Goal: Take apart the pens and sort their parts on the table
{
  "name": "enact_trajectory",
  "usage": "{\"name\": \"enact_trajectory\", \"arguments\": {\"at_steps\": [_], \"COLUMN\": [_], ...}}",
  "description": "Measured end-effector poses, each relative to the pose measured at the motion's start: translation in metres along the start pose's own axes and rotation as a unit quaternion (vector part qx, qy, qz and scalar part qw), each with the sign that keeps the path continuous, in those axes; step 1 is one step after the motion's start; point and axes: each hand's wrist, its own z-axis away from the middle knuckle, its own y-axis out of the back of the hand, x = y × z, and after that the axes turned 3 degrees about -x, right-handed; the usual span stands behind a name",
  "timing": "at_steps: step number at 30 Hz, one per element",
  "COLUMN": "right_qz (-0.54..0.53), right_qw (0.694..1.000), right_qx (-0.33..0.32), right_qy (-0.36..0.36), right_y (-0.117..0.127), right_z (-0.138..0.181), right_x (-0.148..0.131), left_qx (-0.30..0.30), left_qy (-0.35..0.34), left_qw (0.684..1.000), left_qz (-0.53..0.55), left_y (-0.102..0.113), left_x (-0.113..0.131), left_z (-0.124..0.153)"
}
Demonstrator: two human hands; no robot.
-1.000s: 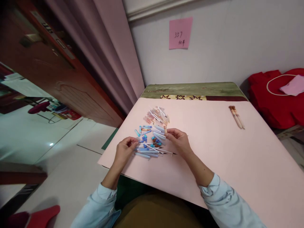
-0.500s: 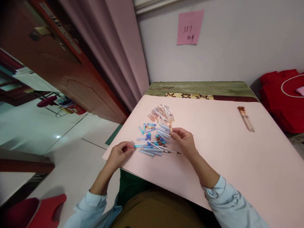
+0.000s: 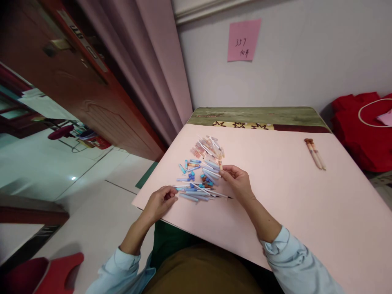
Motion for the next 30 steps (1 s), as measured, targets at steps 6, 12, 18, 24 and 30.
{"name": "enact_trajectory", "arguments": {"at_steps": [6, 12, 18, 24, 30], "right_qz": [-0.001, -0.022, -0.049, -0.053, -0.028], "right_qw": [1.000, 1.000, 0.998, 0.997, 0.995], "right_qx": [-0.007, -0.017, -0.028, -0.043, -0.078], "right_qy": [0.000, 0.004, 0.005, 0.023, 0.049], "right_y": [-0.002, -0.006, -0.010, -0.008, -0.007], "right_z": [0.001, 0.002, 0.001, -0.001, -0.002], "right_x": [-0.003, -0.009, -0.014, -0.013, -0.014], "left_qx": [-0.017, 0.005, 0.055, 0.025, 0.026], "left_qy": [-0.029, -0.010, 0.016, 0.003, -0.012], "left_qw": [0.999, 0.998, 0.932, 0.889, 0.902], "left_qz": [-0.001, 0.063, 0.358, 0.458, 0.430], "left_y": [0.004, 0.011, 0.012, -0.021, -0.038], "left_x": [-0.002, 0.006, 0.062, 0.117, 0.127], "left_z": [-0.001, -0.005, -0.042, -0.086, -0.094]}}
